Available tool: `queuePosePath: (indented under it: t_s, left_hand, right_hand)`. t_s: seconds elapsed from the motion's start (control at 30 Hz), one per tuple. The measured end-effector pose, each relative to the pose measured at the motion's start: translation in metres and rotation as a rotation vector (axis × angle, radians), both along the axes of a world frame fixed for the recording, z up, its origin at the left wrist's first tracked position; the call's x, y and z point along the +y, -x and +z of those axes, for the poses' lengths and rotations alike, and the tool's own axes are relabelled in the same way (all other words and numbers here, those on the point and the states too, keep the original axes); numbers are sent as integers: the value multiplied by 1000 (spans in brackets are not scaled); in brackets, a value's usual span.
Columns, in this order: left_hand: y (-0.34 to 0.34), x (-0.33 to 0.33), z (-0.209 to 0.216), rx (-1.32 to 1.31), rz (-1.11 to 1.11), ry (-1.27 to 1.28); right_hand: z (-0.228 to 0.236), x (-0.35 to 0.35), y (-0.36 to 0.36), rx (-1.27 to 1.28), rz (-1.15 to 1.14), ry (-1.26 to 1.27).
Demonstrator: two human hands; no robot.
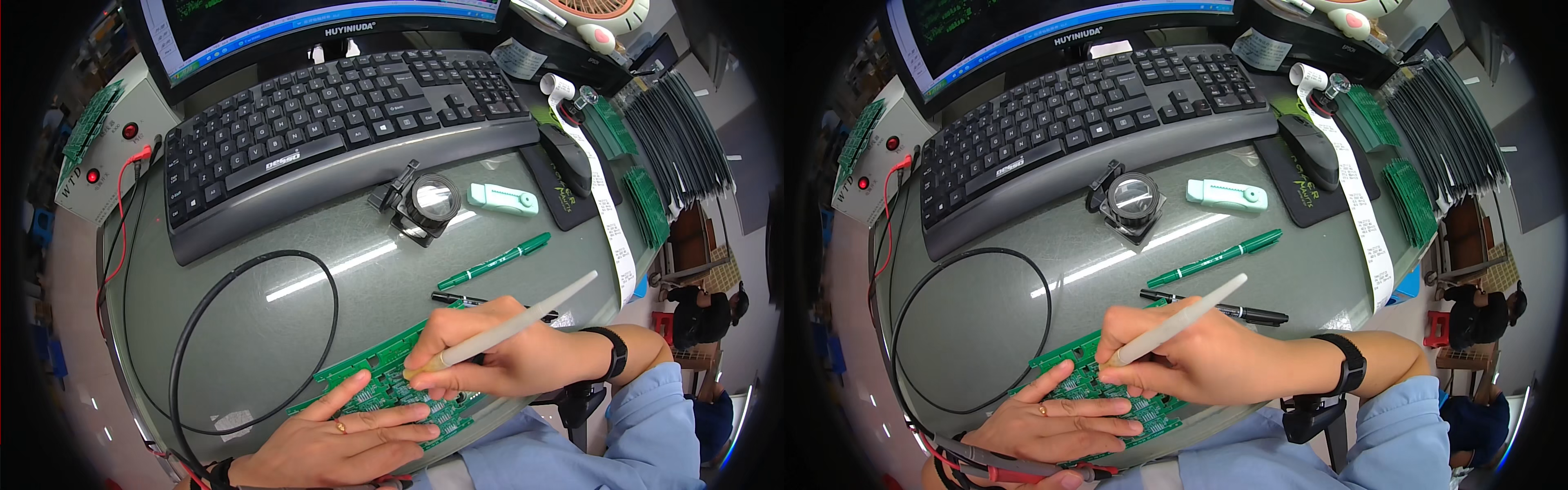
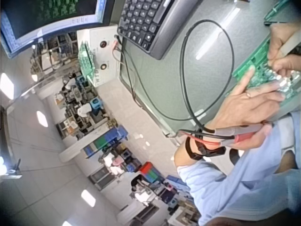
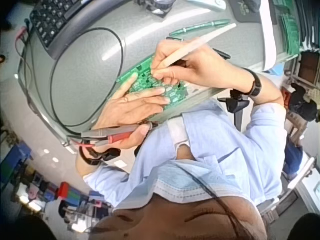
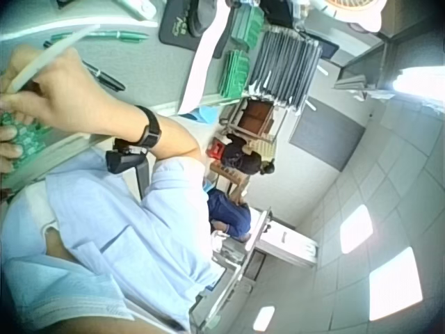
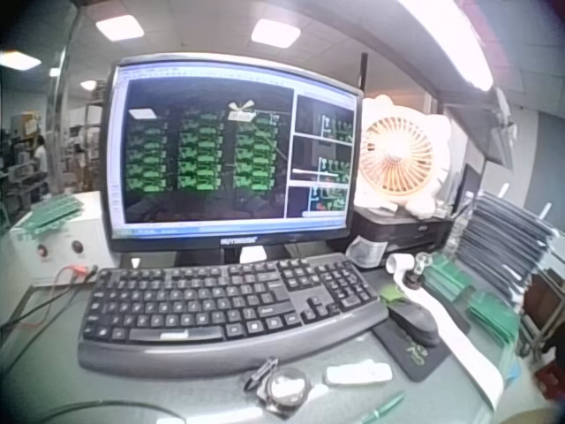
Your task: Testing individual circuit boards using a multimeter probe and verifying data on a monitor.
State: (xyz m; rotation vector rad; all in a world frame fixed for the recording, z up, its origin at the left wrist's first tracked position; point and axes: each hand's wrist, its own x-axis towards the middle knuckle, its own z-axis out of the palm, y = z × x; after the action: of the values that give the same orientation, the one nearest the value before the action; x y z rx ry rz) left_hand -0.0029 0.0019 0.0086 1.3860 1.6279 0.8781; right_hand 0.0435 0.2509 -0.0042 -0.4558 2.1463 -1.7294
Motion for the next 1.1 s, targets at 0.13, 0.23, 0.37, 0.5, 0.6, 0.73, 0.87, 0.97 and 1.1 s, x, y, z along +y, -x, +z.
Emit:
queuePosePath:
  t_s: [0.13,0.23,0.37,0.5,0.6,0.73,0.87,0.97,1.1]
  left_hand:
    - [-3,-4,-9,22,-3,-25]
    - [-3,-4,-8,23,-6,-17]
    - [-2,-3,-10,33,-10,-34]
    - [0,-1,-5,28,-12,-17]
    - [0,0,0,-80,22,2]
    - [3,0,-3,-10,-11,-7]
    - [1,-2,-12,38,-13,-80]
    - [0,-3,-11,47,-8,-74]
    - [-2,-5,-14,58,-2,-104]
  right_hand:
    - [1,0,2,-80,10,34]
    - [0,-1,4,5,23,61]
    - [-3,0,5,72,38,44]
    - [0,2,3,17,28,6]
    - [-3,3,1,87,41,-33]
    - [-5,4,2,156,52,-48]
    - [-21,1,0,503,14,-37]
    - [-22,0,-10,651,-2,-112]
    - [-21,0,-16,707,36,-271]
